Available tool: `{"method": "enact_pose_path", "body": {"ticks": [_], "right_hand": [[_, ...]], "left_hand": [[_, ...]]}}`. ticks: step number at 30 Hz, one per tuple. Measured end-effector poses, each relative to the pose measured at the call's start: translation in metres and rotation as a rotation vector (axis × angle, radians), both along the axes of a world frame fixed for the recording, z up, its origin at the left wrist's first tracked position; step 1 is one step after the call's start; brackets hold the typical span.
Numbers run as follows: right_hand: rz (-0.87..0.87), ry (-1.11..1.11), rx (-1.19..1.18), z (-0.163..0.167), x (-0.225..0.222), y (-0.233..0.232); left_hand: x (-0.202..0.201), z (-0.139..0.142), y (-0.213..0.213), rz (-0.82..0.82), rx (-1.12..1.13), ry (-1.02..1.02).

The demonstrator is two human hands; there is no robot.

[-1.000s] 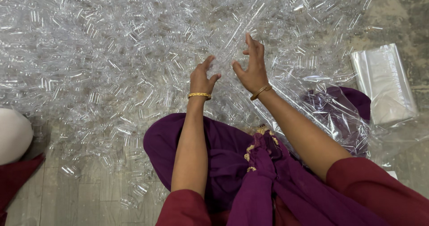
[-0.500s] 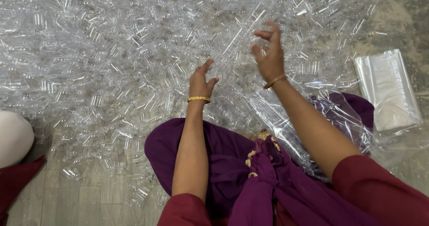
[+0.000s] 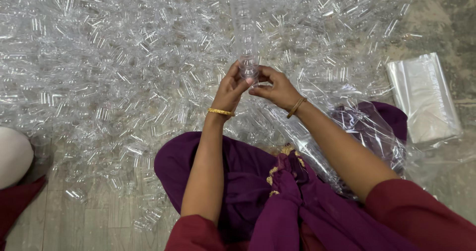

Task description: The person sits on the floor among a large spread of clear plastic tubes and gathers them into a bundle. They wrap the bundle with clear plastic film, fold the film around the tubes, and hold up the finished wrapped bundle.

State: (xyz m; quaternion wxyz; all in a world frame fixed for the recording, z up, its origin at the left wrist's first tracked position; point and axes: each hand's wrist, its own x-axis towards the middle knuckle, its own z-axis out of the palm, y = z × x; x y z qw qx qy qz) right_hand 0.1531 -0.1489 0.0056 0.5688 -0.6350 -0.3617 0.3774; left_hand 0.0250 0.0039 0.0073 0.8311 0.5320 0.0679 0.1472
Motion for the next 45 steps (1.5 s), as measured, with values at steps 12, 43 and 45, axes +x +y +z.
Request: {"method": "enact_pose_path", "body": {"ticks": [12,43,45], "right_hand": [[-0.522,-0.775,-0.2,0.041,0.055,-0.223],[-0.755,-1.025,-0.869,0.086,-0.135,-0.584],[-0.749,-1.057,-0.9,0.085,-0.132,-0.581]], "left_hand": [[0.092,0.001,-0.16,0.004,0.244,-0.013],[0.13,0.097,-0.398,-0.356,1.307,-0.371],[0.133,0.093,-0.416,-0.243,1.206,-0.487]]}}
